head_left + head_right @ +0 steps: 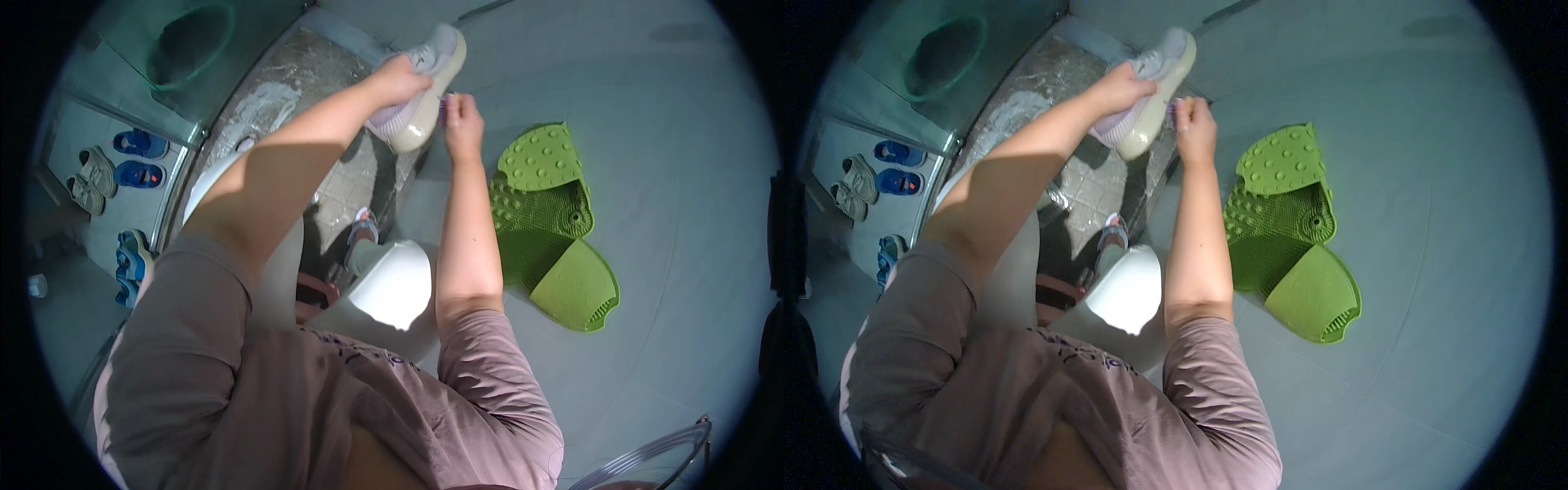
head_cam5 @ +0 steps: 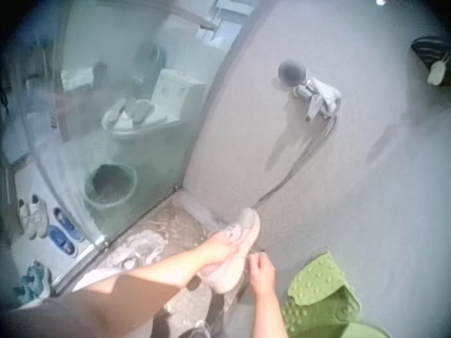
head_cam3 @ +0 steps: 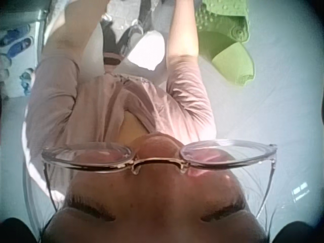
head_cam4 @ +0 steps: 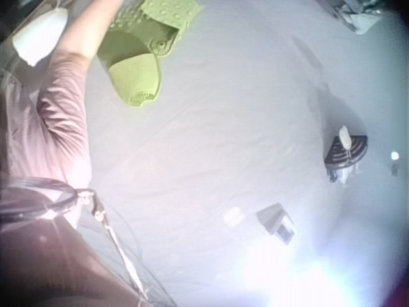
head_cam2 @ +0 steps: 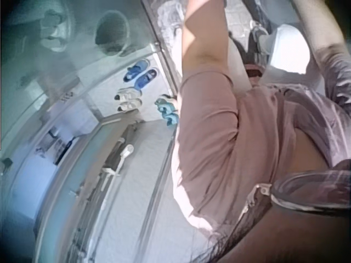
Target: The person scrubs a white sneaker with a brush and a sponge while seated on a small stool. The person repeatedly scrubs the upper, sides, and sole of the shoe, occasionally rinsing the brush under running water.
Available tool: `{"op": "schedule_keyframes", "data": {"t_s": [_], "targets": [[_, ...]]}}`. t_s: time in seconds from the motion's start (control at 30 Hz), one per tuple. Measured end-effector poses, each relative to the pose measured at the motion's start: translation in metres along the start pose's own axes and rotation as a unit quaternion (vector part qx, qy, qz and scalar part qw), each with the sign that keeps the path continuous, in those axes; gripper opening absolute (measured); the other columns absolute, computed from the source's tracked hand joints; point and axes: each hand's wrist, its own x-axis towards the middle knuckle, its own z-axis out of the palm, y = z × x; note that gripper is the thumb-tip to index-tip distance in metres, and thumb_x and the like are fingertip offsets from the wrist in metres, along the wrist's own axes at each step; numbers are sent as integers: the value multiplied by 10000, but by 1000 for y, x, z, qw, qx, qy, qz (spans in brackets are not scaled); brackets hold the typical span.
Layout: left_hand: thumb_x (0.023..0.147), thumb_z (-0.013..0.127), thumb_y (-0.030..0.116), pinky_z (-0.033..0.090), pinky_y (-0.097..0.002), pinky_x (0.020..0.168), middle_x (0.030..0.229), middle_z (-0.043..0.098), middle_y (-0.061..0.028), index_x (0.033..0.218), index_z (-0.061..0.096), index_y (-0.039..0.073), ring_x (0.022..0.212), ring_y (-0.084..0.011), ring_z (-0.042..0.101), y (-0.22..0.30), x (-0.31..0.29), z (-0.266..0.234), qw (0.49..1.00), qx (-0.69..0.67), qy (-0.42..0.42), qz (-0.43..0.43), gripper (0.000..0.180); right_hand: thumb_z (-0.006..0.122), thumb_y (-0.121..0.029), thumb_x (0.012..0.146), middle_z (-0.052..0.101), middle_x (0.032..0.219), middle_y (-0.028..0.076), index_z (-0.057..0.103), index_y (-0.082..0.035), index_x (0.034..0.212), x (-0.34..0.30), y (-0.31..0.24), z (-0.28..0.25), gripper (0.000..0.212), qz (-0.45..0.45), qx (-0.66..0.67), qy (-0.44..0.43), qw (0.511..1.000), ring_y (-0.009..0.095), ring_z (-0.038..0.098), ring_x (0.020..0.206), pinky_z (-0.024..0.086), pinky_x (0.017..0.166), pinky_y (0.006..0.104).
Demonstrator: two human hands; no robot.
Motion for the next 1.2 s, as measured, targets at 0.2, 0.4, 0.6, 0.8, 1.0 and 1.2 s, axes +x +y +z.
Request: {"op": "schedule_keyframes", "data": {"t_s": [0.2,0.4,0.6,0.8,1.0,1.2], "targets": [[793,682,170,498,-341,871,1021,702,-150,1129,649,-30,951,-225,662,-9,3,-1,1000,-17,0,-18,392,604,-348,927,656,859,213,569,-9,939,0,-9,13,340,-65,-63,-17,996,374,635,756,495,684,426],[780,689,178,517,-328,814,1000,699,-164,1107,649,-56,907,-231,674,-11,0,-6,999,23,8,-22,405,599,-351,929,634,896,263,568,-10,935,-6,-19,15,343,-1,29,-16,999,475,589,869,478,735,474],[838,692,170,519,-333,824,1036,686,-114,1161,625,-34,923,-185,660,-3,10,-9,994,-110,-8,-8,388,472,-472,986,612,777,161,544,-24,845,-4,39,0,475,139,56,20,988,360,589,731,467,670,445],[904,694,190,521,-339,877,1164,653,-99,1251,573,-23,1011,-183,638,49,-19,-19,945,-322,-49,-21,425,248,-697,954,492,721,87,474,-37,952,14,-29,-54,698,280,679,51,677,200,470,608,411,522,316],[906,694,195,511,-335,897,1182,647,-101,1269,557,-32,1033,-184,631,48,-16,-15,947,-317,-52,-18,450,296,-753,905,449,682,64,482,-35,924,18,-61,-65,741,180,839,-41,512,180,445,580,390,487,309],[925,664,187,484,-327,912,1181,636,-85,1278,551,-15,1053,-182,612,39,-13,-14,956,-289,-51,-12,422,347,-782,872,418,677,40,499,-49,930,16,-89,-76,751,116,854,-103,497,168,403,569,371,494,301]]}}
